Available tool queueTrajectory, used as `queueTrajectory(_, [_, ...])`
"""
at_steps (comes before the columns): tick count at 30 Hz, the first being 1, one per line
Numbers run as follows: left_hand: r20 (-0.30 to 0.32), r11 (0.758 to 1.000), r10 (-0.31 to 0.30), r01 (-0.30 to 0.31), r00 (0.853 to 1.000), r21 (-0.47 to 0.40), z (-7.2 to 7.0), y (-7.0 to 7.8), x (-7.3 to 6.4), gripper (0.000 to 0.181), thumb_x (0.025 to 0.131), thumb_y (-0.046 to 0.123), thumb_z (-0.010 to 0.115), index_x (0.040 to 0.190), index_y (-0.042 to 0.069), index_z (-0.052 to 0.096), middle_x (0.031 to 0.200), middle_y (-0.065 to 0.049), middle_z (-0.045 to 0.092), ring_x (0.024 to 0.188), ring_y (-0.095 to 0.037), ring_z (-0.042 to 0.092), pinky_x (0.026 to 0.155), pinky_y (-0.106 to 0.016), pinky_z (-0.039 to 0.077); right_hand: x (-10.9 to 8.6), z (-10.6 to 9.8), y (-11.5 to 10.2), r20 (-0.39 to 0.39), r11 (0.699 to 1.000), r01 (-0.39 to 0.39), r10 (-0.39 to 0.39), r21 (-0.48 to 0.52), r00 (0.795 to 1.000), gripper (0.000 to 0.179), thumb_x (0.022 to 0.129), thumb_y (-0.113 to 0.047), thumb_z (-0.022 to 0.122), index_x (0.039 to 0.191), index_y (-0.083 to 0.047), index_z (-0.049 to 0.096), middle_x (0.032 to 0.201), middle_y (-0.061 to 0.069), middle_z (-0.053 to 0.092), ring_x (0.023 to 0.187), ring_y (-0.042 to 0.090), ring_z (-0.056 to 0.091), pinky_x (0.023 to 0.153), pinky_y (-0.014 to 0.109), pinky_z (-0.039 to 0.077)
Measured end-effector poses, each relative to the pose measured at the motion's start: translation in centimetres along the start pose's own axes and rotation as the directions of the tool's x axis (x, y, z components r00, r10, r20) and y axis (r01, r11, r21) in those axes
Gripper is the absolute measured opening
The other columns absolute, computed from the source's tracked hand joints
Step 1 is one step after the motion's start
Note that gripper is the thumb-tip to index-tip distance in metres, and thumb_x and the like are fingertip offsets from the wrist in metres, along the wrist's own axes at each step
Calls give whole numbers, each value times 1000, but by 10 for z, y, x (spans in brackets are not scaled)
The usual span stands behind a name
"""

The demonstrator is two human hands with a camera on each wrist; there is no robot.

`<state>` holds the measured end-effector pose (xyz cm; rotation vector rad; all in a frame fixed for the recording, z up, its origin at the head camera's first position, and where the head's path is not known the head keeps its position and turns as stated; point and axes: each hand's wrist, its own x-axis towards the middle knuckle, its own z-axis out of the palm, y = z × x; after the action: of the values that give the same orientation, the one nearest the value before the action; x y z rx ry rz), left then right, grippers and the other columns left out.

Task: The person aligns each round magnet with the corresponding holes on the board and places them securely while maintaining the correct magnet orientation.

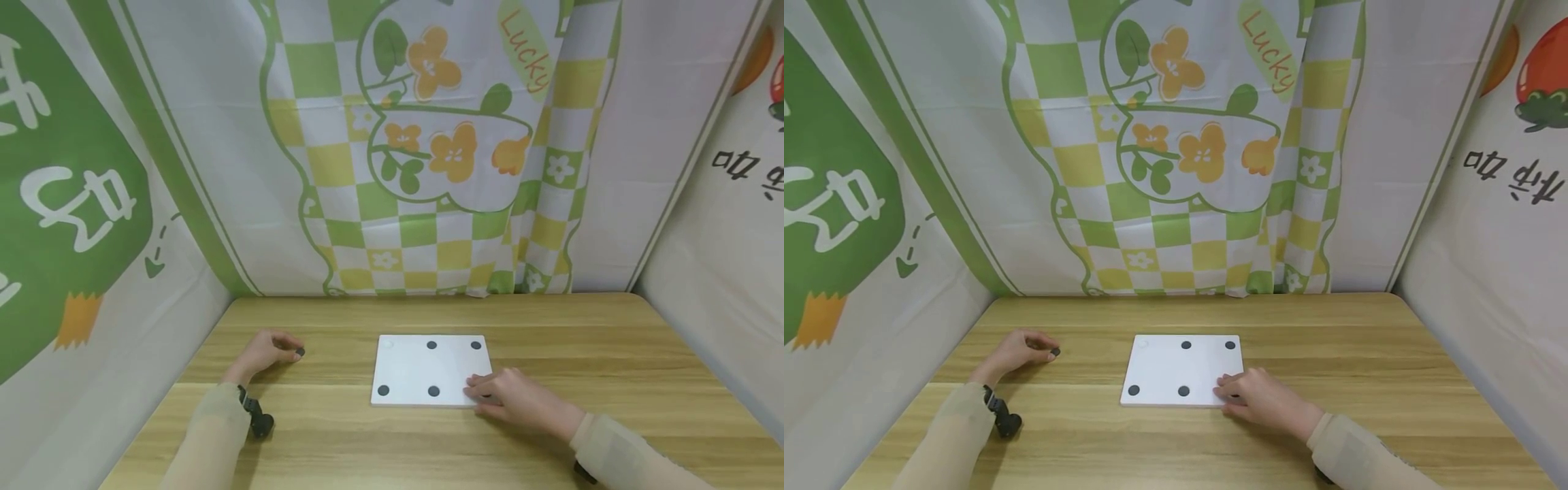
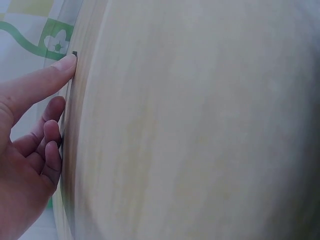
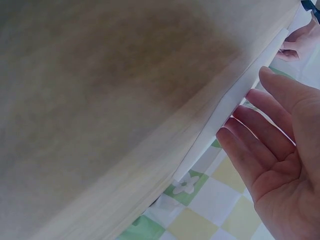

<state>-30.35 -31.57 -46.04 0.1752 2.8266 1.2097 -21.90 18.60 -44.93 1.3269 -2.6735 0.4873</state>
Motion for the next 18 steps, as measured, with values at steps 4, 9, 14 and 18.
queueTrajectory(4, [5,1000,-7,7,1000,-10,1,-1,0,27,78,19,78,103,10,72,110,-10,68,103,-25,58,88,-40,46,0,0,0,-4,1000,2,-2,0,1000,28,86,-21,69,111,-9,70,115,9,68,109,22,65,89,37,56])
queueTrajectory(9, [10,1000,-16,16,1000,-17,2,-2,1,27,78,20,78,102,11,72,110,-9,68,107,-26,57,91,-43,45,0,0,-1,-3,1000,2,-2,-1,1000,28,86,-21,69,111,-9,71,114,8,68,108,22,65,89,37,56])
queueTrajectory(14, [7,1000,-18,18,1000,-9,2,-2,1,24,78,18,77,100,10,72,108,-8,68,106,-25,58,90,-41,46,0,0,-1,-5,1000,3,-3,-2,1000,28,86,-22,69,111,-9,70,114,8,68,109,21,65,89,37,56])
queueTrajectory(18, [7,1000,-23,23,1000,-11,2,0,0,23,79,18,77,100,9,72,108,-9,68,104,-25,57,90,-41,45,0,0,-1,-6,1000,-5,5,-3,1000,28,86,-21,69,111,-9,70,115,9,68,109,21,65,89,37,55])
